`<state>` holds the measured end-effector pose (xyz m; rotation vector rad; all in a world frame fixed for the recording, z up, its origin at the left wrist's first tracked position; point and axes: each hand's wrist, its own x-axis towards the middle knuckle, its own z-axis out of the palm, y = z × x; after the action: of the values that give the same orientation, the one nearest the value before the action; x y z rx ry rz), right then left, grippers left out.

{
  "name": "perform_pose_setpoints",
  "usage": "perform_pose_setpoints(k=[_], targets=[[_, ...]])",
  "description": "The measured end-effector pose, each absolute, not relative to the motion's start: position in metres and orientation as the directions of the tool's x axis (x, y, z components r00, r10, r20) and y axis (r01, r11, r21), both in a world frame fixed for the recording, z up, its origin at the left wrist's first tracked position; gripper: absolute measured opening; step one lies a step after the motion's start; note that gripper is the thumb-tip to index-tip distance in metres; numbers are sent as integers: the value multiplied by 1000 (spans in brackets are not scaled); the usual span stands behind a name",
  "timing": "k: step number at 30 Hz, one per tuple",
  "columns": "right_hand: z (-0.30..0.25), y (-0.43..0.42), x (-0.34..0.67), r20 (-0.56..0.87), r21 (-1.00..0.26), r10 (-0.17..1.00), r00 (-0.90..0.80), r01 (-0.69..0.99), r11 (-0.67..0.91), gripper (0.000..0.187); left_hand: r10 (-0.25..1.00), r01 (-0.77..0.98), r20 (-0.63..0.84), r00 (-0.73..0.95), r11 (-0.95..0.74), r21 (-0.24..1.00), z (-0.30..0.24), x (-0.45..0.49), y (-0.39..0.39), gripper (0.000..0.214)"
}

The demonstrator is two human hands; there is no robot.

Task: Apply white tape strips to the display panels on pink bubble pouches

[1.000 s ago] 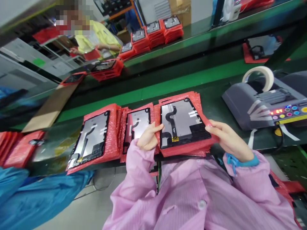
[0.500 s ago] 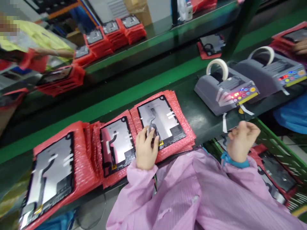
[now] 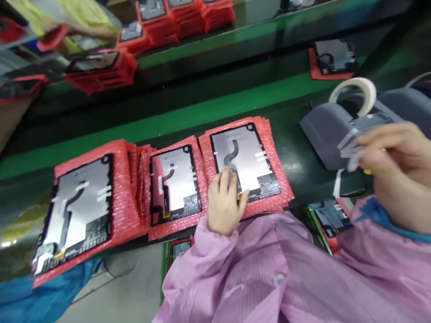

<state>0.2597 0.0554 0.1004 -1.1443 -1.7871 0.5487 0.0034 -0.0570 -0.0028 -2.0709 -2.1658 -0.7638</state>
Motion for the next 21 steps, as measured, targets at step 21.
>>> perform_pose_setpoints(k=[21], targets=[[42,166,44,-144,-439,-20,-989,46,897,21,887,957,408,-217,110,268,-9,19,-57,52]])
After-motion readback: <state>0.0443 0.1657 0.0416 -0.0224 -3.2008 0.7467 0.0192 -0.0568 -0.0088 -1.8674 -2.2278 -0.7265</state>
